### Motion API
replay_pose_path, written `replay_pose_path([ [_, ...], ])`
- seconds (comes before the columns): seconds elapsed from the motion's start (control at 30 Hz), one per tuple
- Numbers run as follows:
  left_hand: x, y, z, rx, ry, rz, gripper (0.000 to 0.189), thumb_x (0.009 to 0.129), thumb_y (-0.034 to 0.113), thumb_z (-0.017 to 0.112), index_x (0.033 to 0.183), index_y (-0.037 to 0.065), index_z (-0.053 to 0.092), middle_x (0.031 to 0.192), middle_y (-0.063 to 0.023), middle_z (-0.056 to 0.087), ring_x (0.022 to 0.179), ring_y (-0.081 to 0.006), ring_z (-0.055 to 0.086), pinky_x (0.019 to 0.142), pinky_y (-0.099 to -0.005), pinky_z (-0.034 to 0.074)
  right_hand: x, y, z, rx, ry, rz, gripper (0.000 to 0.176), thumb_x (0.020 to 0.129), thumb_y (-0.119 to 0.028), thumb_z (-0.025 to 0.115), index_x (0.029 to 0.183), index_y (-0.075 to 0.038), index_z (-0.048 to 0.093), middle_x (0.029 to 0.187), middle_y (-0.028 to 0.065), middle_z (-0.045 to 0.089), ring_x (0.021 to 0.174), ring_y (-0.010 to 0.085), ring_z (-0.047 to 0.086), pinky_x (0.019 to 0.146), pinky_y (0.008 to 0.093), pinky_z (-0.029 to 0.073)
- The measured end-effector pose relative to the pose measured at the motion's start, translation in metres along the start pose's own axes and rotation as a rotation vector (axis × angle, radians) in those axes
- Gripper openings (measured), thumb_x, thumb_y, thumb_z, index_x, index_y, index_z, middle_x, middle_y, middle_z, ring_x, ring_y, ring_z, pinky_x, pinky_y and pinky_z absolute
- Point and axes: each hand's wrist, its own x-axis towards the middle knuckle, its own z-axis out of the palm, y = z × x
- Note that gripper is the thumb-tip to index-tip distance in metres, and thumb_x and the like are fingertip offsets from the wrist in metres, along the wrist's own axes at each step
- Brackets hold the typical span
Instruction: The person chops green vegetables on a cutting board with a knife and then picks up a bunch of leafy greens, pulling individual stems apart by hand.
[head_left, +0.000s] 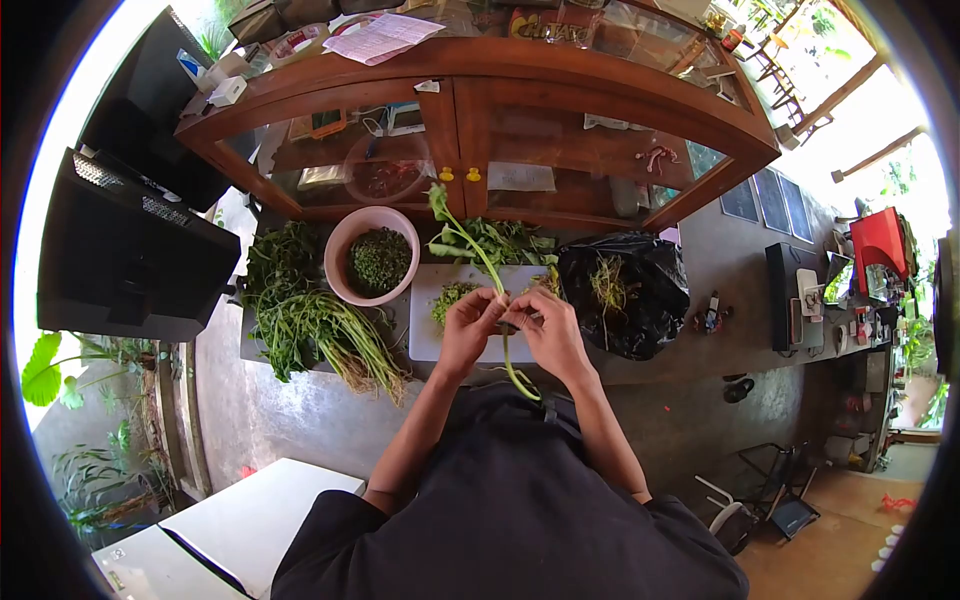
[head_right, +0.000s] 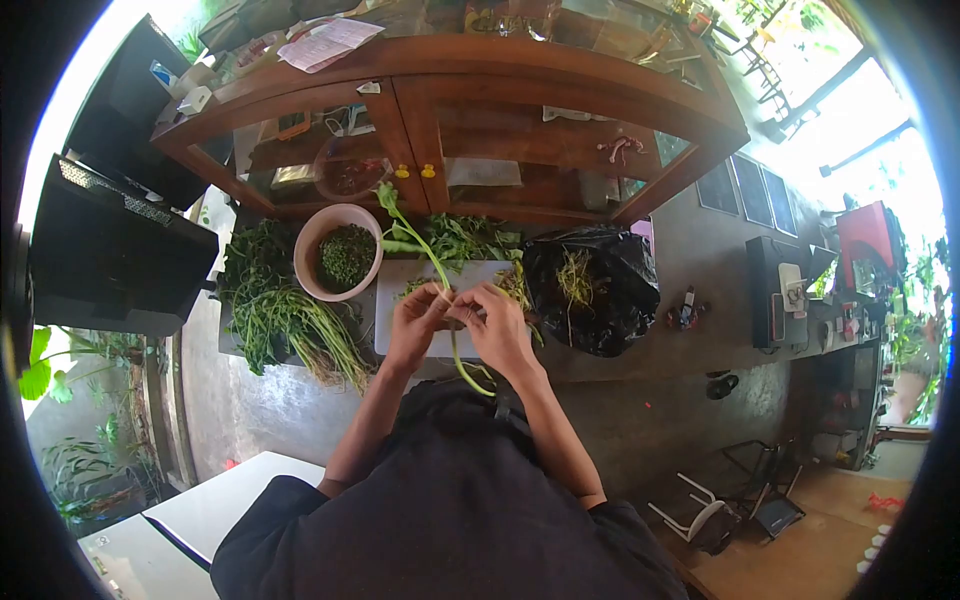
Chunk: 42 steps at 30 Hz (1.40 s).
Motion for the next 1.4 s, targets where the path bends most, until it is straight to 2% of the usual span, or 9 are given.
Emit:
replay_pose_path([
  [0.17,0.003,-0.029,-0.005,0.057,0.251,0.144,0.018,0.096,0.019,0.058,0.098,0.002,0.062,0.089,-0.0019,0.063,0.075,-0.0090,0.061,0.061,-0.0270,0.055,-0.011,0.010,-0.007,-0.109,-0.104,0.003,0.006,0.082,-0.004,0.068,0.085,0.000,0.064,0.079,0.0116,0.064,0.076,0.0283,0.064,0.067,0.0357,0.049],
  [0.3,0.012,-0.012,-0.010,0.065,0.255,0.130,0.020,0.096,0.020,0.058,0.101,0.001,0.061,0.087,-0.0023,0.061,0.073,-0.0106,0.060,0.062,-0.0274,0.055,-0.026,0.025,-0.008,0.048,-0.234,0.224,0.008,0.083,-0.002,0.065,0.091,0.001,0.066,0.084,0.0117,0.068,0.075,0.0201,0.066,0.066,0.0319,0.050],
  [0.43,0.012,-0.010,-0.004,0.100,0.142,0.074,0.024,0.097,0.021,0.056,0.109,0.000,0.060,0.086,-0.0026,0.060,0.072,-0.0117,0.061,0.063,-0.0286,0.055,-0.024,0.053,-0.016,0.302,-0.084,0.392,0.013,0.086,-0.006,0.066,0.093,0.006,0.067,0.078,0.0073,0.066,0.068,0.0119,0.064,0.059,0.0268,0.053],
  [0.63,0.015,-0.028,-0.001,0.186,0.050,-0.053,0.028,0.098,0.022,0.054,0.117,0.002,0.057,0.089,-0.0025,0.059,0.072,-0.0121,0.061,0.063,-0.0292,0.056,-0.006,0.103,-0.033,-0.184,0.067,0.396,0.012,0.085,-0.007,0.067,0.088,0.004,0.069,0.063,0.0077,0.065,0.054,0.0096,0.059,0.053,0.0254,0.048],
  [0.7,0.016,-0.030,-0.002,0.228,0.039,-0.103,0.028,0.099,0.022,0.053,0.119,0.003,0.056,0.090,-0.0026,0.059,0.072,-0.0123,0.062,0.064,-0.0294,0.056,-0.005,0.142,-0.029,-0.223,0.109,0.341,0.014,0.083,-0.010,0.069,0.087,0.004,0.070,0.060,0.0083,0.063,0.050,0.0106,0.058,0.050,0.0268,0.046],
  [0.77,0.017,-0.036,-0.005,0.275,0.032,-0.110,0.028,0.100,0.021,0.051,0.121,0.003,0.054,0.091,-0.0026,0.058,0.073,-0.0126,0.062,0.065,-0.0296,0.056,-0.003,0.159,-0.026,-0.229,0.099,0.445,0.017,0.078,-0.009,0.069,0.091,0.001,0.072,0.075,0.0179,0.069,0.067,0.0262,0.068,0.062,0.0346,0.052],
  [1.07,0.009,-0.034,-0.002,0.283,-0.021,-0.072,0.028,0.101,0.018,0.047,0.124,0.003,0.052,0.090,-0.0023,0.058,0.075,-0.0129,0.062,0.070,-0.0299,0.055,-0.007,0.227,-0.002,-0.301,0.100,0.445,0.013,0.084,-0.010,0.062,0.083,-0.001,0.072,0.063,0.0141,0.062,0.056,0.0232,0.062,0.056,0.0368,0.047],
  [1.17,0.009,-0.036,-0.005,0.244,-0.036,-0.075,0.028,0.101,0.017,0.045,0.124,0.003,0.051,0.089,-0.0022,0.057,0.077,-0.0133,0.063,0.072,-0.0305,0.055,-0.007,0.196,-0.008,-0.225,0.106,0.442,0.019,0.089,-0.015,0.064,0.094,0.003,0.069,0.064,0.0051,0.063,0.053,0.0110,0.059,0.054,0.0279,0.049],
  [1.4,0.006,-0.036,-0.007,0.135,-0.099,-0.090,0.021,0.102,0.013,0.041,0.118,0.004,0.050,0.086,-0.0015,0.053,0.074,-0.0135,0.061,0.071,-0.0305,0.054,0.007,0.092,-0.021,0.413,-0.072,0.551,0.027,0.095,-0.023,0.060,0.104,0.001,0.068,0.084,0.0021,0.067,0.071,0.0083,0.062,0.060,0.0236,0.050],
])
